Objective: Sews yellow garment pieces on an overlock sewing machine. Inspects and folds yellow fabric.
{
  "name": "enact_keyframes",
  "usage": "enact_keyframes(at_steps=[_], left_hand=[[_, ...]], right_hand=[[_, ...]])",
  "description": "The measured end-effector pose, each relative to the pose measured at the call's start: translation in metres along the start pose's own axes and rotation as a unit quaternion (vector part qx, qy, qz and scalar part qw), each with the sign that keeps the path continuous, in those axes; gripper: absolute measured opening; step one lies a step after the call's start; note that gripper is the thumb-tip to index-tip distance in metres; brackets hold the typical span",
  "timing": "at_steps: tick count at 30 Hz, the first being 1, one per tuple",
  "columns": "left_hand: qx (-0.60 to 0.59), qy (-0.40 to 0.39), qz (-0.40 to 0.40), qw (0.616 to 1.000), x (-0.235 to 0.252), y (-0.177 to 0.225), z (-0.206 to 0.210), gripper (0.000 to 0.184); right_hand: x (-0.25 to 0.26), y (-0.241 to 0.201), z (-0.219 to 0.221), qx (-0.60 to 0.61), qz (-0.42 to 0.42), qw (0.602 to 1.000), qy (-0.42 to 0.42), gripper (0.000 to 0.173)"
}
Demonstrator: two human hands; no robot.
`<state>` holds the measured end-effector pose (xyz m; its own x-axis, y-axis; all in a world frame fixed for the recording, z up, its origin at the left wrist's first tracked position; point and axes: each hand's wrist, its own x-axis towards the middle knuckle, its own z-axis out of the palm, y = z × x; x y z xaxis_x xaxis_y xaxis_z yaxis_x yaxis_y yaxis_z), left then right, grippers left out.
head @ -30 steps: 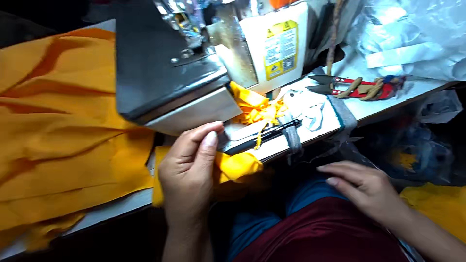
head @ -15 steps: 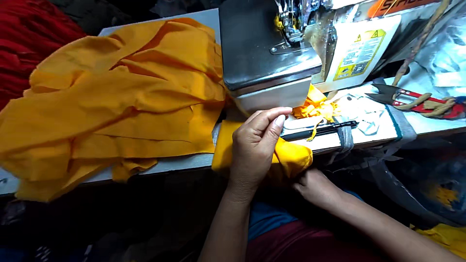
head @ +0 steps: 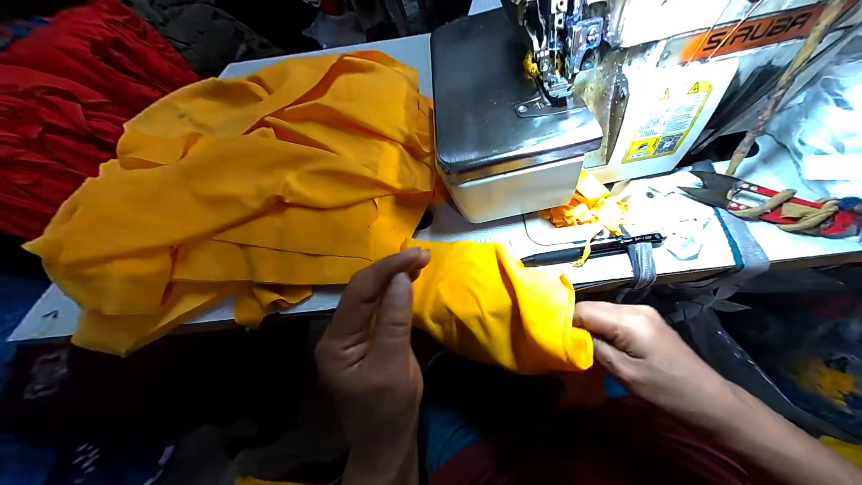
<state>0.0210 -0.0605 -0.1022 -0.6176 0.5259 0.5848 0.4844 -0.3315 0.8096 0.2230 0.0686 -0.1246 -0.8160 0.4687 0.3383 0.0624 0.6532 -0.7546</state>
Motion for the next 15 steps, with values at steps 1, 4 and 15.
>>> enact_keyframes(at_steps=[1, 4, 15], left_hand=[[0.006, 0.01, -0.001, 1.0, -0.004, 0.002, -0.004, 0.023], [0.033, 0.007, -0.009, 0.999, -0.02, -0.001, -0.009, 0.023], [0.024, -0.034, -0.268, 0.963, -0.168, 0.001, -0.015, 0.025]], right_hand=[[0.005, -0.009, -0.01, 0.043, 0.013, 0.999, -0.014, 0.02], [0.016, -0.029, -0.031, 0.149, 0.021, 0.988, -0.043, 0.022], [0.033, -0.069, -0.058, 0.505, 0.148, 0.849, -0.043, 0.022]])
